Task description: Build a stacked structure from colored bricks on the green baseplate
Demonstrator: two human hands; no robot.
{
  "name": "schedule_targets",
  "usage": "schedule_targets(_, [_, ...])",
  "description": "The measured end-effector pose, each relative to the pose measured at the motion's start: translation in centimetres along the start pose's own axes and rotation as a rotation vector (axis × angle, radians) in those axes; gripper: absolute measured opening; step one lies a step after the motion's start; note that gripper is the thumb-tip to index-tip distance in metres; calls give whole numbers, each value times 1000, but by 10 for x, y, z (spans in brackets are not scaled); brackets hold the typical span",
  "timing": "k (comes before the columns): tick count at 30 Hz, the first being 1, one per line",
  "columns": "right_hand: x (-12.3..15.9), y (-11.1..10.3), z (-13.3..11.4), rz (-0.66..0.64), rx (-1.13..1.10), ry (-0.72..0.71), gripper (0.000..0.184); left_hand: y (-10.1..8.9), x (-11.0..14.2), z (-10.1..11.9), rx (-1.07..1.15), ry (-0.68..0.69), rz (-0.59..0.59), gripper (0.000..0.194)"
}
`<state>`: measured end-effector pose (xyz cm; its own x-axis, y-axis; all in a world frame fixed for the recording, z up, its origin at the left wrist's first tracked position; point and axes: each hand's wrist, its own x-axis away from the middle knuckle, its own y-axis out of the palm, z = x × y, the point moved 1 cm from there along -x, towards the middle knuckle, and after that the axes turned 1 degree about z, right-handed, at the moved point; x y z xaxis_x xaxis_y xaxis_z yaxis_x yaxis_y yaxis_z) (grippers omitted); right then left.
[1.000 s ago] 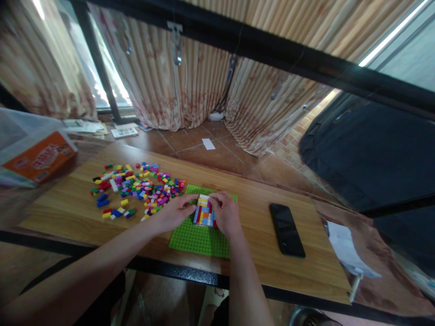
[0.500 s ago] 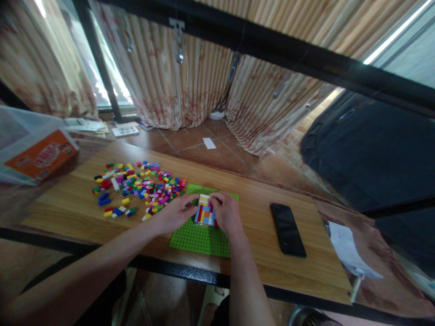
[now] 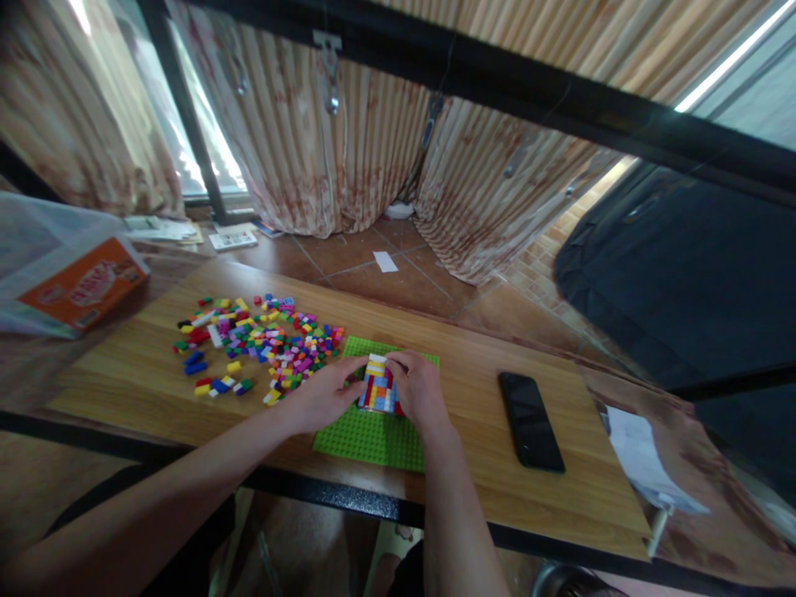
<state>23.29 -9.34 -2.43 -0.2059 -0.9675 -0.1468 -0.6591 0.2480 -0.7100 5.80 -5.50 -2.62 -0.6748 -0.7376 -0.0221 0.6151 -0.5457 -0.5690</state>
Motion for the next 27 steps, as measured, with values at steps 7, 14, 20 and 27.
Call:
schedule_targets(7, [0,1,6,0,-31,10,23,1,0,1,-35,3,18,43])
schedule_targets(14, [4,5,12,20,-98,21,32,2,1,1,-42,-44,66,64])
schedule_targets(20, [2,6,18,48,-255,130,49,3,1,2,-116,32,48,60])
schedule_targets(27, [1,13,11,104,-76,111,44,9,-2,-5,-156,70,67,57])
